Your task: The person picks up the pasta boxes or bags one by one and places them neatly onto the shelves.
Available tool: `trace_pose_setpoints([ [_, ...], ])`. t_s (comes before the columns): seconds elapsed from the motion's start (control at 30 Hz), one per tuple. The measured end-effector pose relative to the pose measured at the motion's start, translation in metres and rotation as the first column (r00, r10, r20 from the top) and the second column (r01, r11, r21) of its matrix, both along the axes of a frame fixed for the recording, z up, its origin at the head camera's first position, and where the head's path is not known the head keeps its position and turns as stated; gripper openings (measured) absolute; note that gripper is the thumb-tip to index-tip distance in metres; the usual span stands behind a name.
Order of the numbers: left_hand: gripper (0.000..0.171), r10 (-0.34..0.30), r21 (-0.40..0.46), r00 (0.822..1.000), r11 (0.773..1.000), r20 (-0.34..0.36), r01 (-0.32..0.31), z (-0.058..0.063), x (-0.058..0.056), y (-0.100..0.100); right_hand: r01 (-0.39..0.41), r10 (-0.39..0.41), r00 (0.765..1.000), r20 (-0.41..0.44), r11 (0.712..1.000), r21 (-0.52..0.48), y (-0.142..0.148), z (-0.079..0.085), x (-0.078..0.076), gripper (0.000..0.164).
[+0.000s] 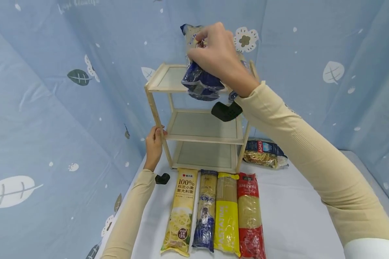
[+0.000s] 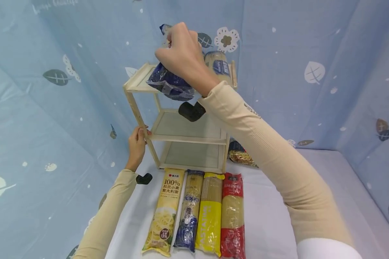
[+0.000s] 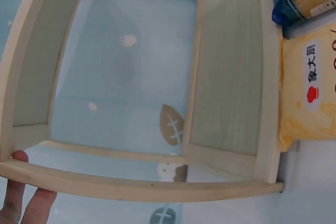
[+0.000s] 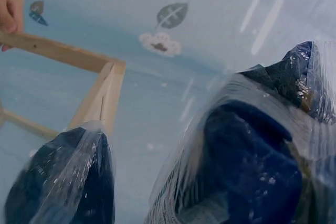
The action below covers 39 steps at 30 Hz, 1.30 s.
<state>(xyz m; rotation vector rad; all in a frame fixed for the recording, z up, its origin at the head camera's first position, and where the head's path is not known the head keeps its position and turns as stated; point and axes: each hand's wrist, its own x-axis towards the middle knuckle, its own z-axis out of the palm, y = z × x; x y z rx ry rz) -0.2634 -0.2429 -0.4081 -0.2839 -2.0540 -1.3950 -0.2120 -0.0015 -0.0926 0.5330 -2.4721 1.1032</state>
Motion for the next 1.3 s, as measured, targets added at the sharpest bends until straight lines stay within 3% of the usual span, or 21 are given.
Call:
trace_pose_setpoints([
  [0.03, 0.027, -0.002, 0.005, 1.000, 1.000, 0.001, 0.002, 0.000, 0.001, 0.000, -0.002, 0.002, 1.000, -0.002, 1.000, -0.001, -0.004, 0.000, -0.004, 0.011],
  [0.17, 0.027, 0.008, -0.001, 1.000, 1.000, 0.011, -0.008, -0.001, 0.003, 0.002, -0.007, 0.007, 1.000, -0.008, 1.000, 0.014, -0.016, 0.001, -0.017, 0.029],
  [0.4, 0.030, 0.021, -0.005, 0.999, 1.000, 0.025, -0.021, 0.000, 0.003, 0.009, -0.010, 0.009, 1.000, 0.017, 0.998, 0.059, -0.028, -0.001, -0.034, 0.030],
  [0.57, 0.031, -0.004, 0.017, 0.999, 1.000, 0.038, 0.003, -0.002, 0.003, 0.014, 0.035, -0.044, 0.991, 0.127, 0.996, 0.077, -0.039, -0.010, -0.047, 0.029],
  [0.73, 0.027, -0.022, 0.026, 0.999, 0.999, 0.028, 0.022, -0.004, 0.001, 0.016, 0.077, -0.109, 0.964, 0.245, 0.988, 0.136, -0.050, -0.021, -0.060, 0.024],
  [0.8, 0.027, -0.025, 0.028, 0.999, 0.999, 0.024, 0.024, -0.003, 0.001, 0.017, 0.082, -0.124, 0.955, 0.269, 0.983, 0.162, -0.054, -0.025, -0.063, 0.024],
  [0.87, 0.026, -0.033, 0.025, 0.999, 0.999, 0.024, 0.033, 0.006, 0.010, 0.022, 0.085, -0.134, 0.950, 0.283, 0.980, 0.179, -0.057, -0.027, -0.066, 0.023],
  [1.0, 0.028, -0.029, 0.016, 0.998, 0.999, 0.047, 0.028, 0.007, 0.011, 0.024, 0.054, -0.127, 0.941, 0.315, 0.972, 0.229, -0.060, -0.030, -0.068, 0.020],
  [1.1, 0.031, -0.024, 0.017, 0.999, 1.000, 0.041, 0.023, -0.001, 0.002, 0.019, 0.015, -0.141, 0.944, 0.299, 0.921, 0.389, -0.065, -0.032, -0.068, 0.019],
  [1.23, 0.032, -0.023, 0.014, 0.999, 1.000, 0.030, 0.023, -0.002, 0.001, 0.016, -0.006, -0.154, 0.961, 0.230, 0.819, 0.573, -0.070, -0.034, -0.067, 0.045],
  [1.3, 0.032, -0.025, 0.018, 0.999, 1.000, 0.035, 0.025, -0.001, 0.001, 0.015, -0.017, -0.137, 0.967, 0.213, 0.802, 0.597, -0.071, -0.034, -0.066, 0.048],
])
